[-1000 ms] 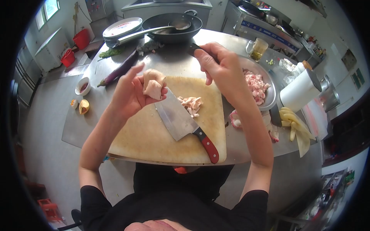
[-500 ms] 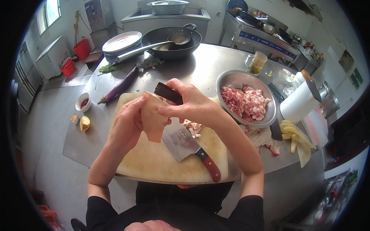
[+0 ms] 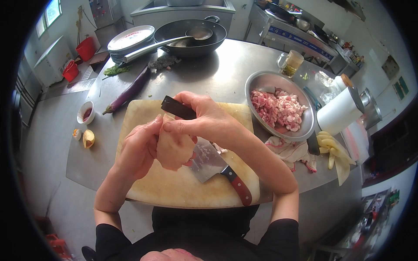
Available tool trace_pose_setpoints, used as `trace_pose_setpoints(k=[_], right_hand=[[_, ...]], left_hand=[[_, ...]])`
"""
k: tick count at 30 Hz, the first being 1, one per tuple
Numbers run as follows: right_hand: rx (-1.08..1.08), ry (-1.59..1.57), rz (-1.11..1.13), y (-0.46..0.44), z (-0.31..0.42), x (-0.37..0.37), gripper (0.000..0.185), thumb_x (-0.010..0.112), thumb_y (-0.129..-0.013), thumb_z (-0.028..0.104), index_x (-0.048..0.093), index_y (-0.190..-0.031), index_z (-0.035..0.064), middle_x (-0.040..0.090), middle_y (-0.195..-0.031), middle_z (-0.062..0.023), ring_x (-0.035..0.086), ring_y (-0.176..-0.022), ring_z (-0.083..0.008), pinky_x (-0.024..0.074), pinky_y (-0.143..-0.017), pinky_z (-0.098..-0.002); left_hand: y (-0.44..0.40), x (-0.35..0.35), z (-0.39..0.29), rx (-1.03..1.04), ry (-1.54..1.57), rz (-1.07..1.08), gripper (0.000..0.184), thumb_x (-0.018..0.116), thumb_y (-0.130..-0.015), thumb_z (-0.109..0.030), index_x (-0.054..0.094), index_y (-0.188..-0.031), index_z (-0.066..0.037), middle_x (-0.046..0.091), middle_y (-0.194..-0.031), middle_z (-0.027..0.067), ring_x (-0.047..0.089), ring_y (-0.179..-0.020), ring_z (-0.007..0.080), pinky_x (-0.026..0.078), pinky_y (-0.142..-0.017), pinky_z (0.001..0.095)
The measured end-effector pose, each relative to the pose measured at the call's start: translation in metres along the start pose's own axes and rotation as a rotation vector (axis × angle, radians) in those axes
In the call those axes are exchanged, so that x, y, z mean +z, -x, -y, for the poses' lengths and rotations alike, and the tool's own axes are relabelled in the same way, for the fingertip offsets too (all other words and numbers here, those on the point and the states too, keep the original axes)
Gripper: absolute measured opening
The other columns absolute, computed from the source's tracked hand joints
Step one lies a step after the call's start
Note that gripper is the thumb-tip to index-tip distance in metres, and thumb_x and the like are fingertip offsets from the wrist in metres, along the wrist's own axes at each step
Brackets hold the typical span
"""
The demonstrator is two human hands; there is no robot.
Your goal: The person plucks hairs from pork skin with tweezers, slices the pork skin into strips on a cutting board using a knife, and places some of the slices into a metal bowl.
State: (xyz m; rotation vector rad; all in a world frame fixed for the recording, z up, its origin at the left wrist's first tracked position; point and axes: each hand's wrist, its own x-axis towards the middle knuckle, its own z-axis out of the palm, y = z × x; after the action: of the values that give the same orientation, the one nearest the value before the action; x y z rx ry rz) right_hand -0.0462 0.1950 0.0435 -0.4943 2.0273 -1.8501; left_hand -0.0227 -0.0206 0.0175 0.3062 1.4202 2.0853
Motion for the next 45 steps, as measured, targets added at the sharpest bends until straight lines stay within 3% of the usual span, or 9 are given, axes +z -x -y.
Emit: trace_pose_setpoints(k=[7,14,20,24,28,30,34,36,45], right_hand=[[-0.007,-0.107,0.034,-0.004,-0.01,0.004,0.039,0.08,-0.093,0.023,0.064,-0.121,0.0004,0.067,-0.11,-0.0035,0.062,-0.103,-0.01,0.05,-0.094,-0.0268],[0.019,-0.132,-0.017,-0.007,-0.018,0.006,0.036,0.072,-0.1,0.027,0.064,-0.122,-0.0005,0.066,-0.109,-0.0027,0.061,-0.102,-0.0096,0.0505,-0.091,-0.0269],[-0.01,-0.026,-0.101,-0.004,-0.009,-0.004,0.034,0.069,-0.101,0.025,0.062,-0.125,0.0012,0.064,-0.099,-0.0028,0.06,-0.081,-0.006,0.0487,-0.059,-0.0224],[0.027,-0.043,-0.055,-0.002,-0.006,-0.007,0.036,0.069,-0.099,0.022,0.061,-0.127,0.001,0.064,-0.099,-0.0029,0.061,-0.081,-0.0068,0.0502,-0.059,-0.023],[0.037,-0.118,-0.033,-0.001,-0.001,-0.01,0.04,0.069,-0.092,0.014,0.06,-0.128,-0.0004,0.064,-0.1,-0.0035,0.062,-0.081,-0.0077,0.0517,-0.061,-0.0224],[0.025,-0.125,-0.018,0.0,0.0,-0.012,0.041,0.068,-0.09,0.011,0.059,-0.128,-0.0008,0.064,-0.101,-0.0039,0.063,-0.081,-0.0082,0.052,-0.061,-0.0224],[-0.001,-0.108,-0.006,0.001,0.0,-0.012,0.047,0.07,-0.088,0.012,0.057,-0.13,-0.001,0.065,-0.108,-0.0056,0.063,-0.088,-0.0094,0.0531,-0.067,-0.0231],[0.003,-0.089,-0.027,0.001,-0.001,-0.01,0.049,0.072,-0.088,0.013,0.056,-0.132,-0.0013,0.065,-0.11,-0.0061,0.063,-0.092,-0.0099,0.0536,-0.07,-0.0235],[-0.007,0.008,-0.021,-0.002,-0.008,-0.006,0.062,0.085,-0.085,0.022,0.055,-0.133,-0.0009,0.065,-0.117,-0.0078,0.062,-0.108,-0.0135,0.0509,-0.095,-0.0302]], left_hand=[[0.003,0.008,-0.005,-0.019,-0.014,-0.012,0.056,0.043,-0.11,-0.049,0.068,-0.121,0.0,0.074,-0.107,0.0126,0.073,-0.095,0.0177,0.057,-0.079,0.0274],[0.004,0.006,-0.009,-0.05,0.058,0.055,0.038,0.058,-0.106,-0.028,0.063,-0.129,0.003,0.072,-0.116,0.0133,0.073,-0.103,0.0207,0.058,-0.091,0.0326],[-0.003,-0.009,-0.001,0.086,0.167,-0.036,0.035,0.057,-0.097,-0.008,0.063,-0.13,0.002,0.071,-0.117,0.0092,0.07,-0.102,0.0139,0.057,-0.085,0.0276],[0.0,-0.005,-0.004,0.066,0.178,-0.046,0.043,0.052,-0.087,0.0,0.064,-0.129,0.001,0.071,-0.111,0.0054,0.066,-0.093,0.0086,0.052,-0.077,0.0226],[0.0,-0.006,-0.003,0.086,0.146,-0.049,0.045,0.052,-0.085,0.0,0.065,-0.127,0.001,0.071,-0.109,0.0044,0.065,-0.092,0.0076,0.051,-0.076,0.0215],[-0.002,-0.012,-0.001,0.102,0.037,-0.024,0.053,0.053,-0.085,-0.001,0.057,-0.138,0.005,0.07,-0.125,0.0165,0.072,-0.113,0.0244,0.057,-0.1,0.0376],[-0.001,-0.009,-0.002,0.113,0.062,-0.027,0.053,0.053,-0.085,-0.001,0.057,-0.138,0.004,0.07,-0.125,0.0159,0.071,-0.114,0.0239,0.057,-0.1,0.0374],[0.0,-0.007,-0.001,0.11,0.069,-0.053,0.046,0.053,-0.085,0.0,0.065,-0.129,0.0,0.071,-0.111,0.0049,0.067,-0.098,0.0088,0.053,-0.08,0.0228],[0.002,-0.004,-0.001,0.102,0.036,0.032,0.047,0.052,-0.087,0.001,0.063,-0.133,0.002,0.071,-0.122,0.0107,0.069,-0.111,0.0173,0.054,-0.096,0.0316]])
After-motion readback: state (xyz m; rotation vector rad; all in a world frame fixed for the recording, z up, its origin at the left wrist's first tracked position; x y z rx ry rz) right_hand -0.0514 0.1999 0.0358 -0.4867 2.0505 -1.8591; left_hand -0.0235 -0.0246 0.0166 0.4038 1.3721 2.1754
